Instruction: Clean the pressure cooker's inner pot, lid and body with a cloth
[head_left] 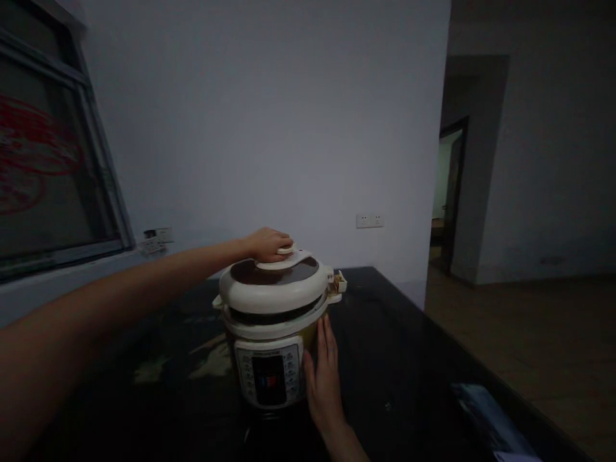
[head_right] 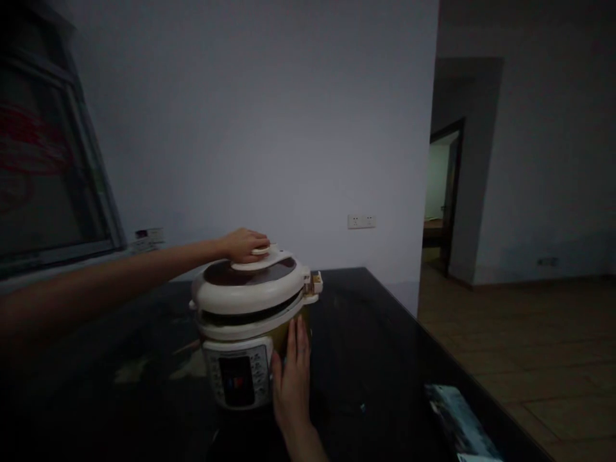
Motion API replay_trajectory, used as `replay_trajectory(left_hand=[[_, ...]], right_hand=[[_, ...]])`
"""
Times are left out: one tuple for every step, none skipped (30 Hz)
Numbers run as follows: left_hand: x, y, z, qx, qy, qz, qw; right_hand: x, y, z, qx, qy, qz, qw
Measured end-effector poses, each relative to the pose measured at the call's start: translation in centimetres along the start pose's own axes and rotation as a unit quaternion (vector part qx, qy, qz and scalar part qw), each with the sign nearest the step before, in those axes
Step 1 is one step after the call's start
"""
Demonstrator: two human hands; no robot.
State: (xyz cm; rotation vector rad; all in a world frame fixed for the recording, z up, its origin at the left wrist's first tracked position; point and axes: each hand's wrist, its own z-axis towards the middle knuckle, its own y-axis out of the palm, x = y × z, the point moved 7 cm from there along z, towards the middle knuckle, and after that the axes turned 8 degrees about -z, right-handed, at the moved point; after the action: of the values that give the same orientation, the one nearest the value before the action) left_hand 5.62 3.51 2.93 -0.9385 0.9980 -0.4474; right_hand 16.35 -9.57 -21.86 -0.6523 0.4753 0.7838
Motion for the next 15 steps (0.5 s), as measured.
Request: replay_trajectory(left_hand=[[-0.3,-0.4,0.0,0.006,-0.005,-0.001,1.0],[-0.6,-0.9,-0.1,0.012,-0.012,-0.002,1.0],[-0.8,-1.5,-0.1,0.02,-0.019,-0.003,1.0],[-1.1,-2.1,-0.2,0.03,-0.026,-0.005,0.999],[-1.3,-2.9,-0.2,0.04,-0.034,-0.007,0.999],[-1.5,-3.7,-0.3,0.051,-0.043,-0.008,0.998],[-1.7,-4.7,-0.4,0.061,-0.051,-0.01,0.997],[-1.8,-5.7,-0.5,0.074,-0.059,-0.013,0.995],[-2.0,-6.8,-0.6,0.091,-0.069,-0.018,0.993],[-2.1,-8.1,-0.9,0.114,-0.081,-0.028,0.99],[-2.3,-9.4,-1.2,0.144,-0.095,-0.041,0.984],[-2.4,-10.8,-1.6,0.179,-0.113,-0.061,0.975],[-2.7,-12.1,-2.2,0.222,-0.134,-0.098,0.961],[-2.9,-13.2,-3.0,0.263,-0.153,-0.145,0.941],[-3.0,-14.1,-3.7,0.298,-0.166,-0.194,0.92]], right_hand=[[0.0,0.0,0.0,0.001,-0.001,0.0,1.0],[-0.1,0.0,-0.1,0.001,-0.001,0.001,1.0],[0.0,0.0,-0.1,0.002,-0.002,0.001,1.0],[0.0,0.0,-0.1,0.001,-0.002,0.003,1.0],[0.0,-0.1,0.0,0.001,-0.002,0.005,1.0],[0.1,-0.1,0.0,0.001,-0.002,0.008,1.0],[0.1,-0.3,0.1,0.001,-0.003,0.012,1.0],[0.1,-0.4,0.1,0.004,-0.003,0.016,1.0],[0.1,-0.6,0.2,0.007,-0.005,0.021,1.0],[0.0,-0.8,0.2,0.011,-0.006,0.026,1.0],[0.0,-1.1,0.2,0.017,-0.006,0.034,0.999],[-0.1,-1.4,0.2,0.024,-0.005,0.043,0.999],[-0.3,-1.8,0.3,0.034,-0.002,0.054,0.998],[-0.4,-2.3,0.4,0.049,0.003,0.066,0.997],[-0.7,-2.9,0.6,0.066,0.01,0.08,0.995]])
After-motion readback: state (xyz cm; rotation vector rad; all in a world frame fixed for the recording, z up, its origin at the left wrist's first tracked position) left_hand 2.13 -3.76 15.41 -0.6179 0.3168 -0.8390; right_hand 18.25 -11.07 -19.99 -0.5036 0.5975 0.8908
